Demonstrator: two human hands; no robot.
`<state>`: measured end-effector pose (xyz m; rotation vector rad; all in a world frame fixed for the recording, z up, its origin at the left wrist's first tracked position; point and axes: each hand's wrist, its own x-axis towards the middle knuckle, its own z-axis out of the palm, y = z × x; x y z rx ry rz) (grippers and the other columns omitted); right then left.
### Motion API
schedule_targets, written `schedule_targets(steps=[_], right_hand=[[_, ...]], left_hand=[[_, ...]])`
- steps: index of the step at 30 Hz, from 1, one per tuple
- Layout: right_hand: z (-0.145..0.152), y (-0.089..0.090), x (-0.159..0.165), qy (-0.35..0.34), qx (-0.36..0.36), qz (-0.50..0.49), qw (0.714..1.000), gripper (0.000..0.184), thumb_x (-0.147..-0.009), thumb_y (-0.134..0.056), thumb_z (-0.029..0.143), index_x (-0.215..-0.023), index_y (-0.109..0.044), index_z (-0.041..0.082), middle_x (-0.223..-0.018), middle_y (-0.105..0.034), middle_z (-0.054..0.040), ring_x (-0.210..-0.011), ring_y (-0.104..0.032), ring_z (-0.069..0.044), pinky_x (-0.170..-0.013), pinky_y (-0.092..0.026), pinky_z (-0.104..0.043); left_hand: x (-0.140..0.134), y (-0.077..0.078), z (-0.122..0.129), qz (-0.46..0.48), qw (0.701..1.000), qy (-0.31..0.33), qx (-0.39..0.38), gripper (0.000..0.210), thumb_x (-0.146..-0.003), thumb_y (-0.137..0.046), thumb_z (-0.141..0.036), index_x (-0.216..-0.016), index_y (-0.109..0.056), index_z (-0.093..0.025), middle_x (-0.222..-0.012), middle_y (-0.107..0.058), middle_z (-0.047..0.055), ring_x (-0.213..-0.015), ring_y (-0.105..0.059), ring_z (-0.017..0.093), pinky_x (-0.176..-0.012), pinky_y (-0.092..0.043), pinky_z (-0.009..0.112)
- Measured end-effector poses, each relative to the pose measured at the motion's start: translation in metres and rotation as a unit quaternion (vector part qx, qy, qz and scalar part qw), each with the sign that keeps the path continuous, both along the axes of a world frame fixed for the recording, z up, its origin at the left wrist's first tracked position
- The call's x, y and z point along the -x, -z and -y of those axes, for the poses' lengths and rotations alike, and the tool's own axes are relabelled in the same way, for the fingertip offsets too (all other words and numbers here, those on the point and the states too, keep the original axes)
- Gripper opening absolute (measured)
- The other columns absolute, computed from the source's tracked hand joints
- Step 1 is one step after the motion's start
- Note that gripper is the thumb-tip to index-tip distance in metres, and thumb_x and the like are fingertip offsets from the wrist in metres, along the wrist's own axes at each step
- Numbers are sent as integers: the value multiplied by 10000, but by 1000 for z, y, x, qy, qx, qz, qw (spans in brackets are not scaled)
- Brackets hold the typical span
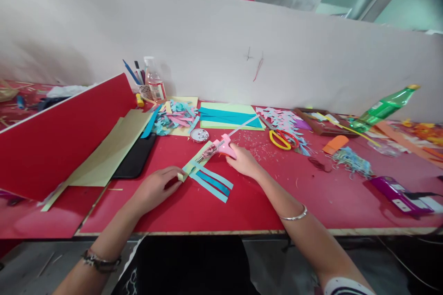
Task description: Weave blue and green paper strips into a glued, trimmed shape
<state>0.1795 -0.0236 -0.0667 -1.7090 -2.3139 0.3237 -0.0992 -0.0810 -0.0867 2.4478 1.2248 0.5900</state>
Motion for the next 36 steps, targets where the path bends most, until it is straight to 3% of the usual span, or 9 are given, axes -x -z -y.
schedule_targets(steps=[27,36], right_hand=[[-6,-4,-15,69,-46,52,995,394,-837,-376,220,-1225,-390,153,-1013,-627,-112,-855,-595,-215,-609,-360,-250],[-9,-1,-15,89,-45,61,993,352,-838,-388,237,-1178,-420,155,-985,-635,-107,-829,-605,-210,-598,-366,-251]], left_hand=[[-3,-4,0,-9,1000,12,-18,149,-855,-394,-271,-853,-524,-198,-991,-606,55,-907,-578,164,-799,-449,270],[-4,-6,2,-10,1000,15,-17,147,-855,-388,-259,-848,-522,-199,-1009,-606,57,-909,-579,166,-807,-449,279]])
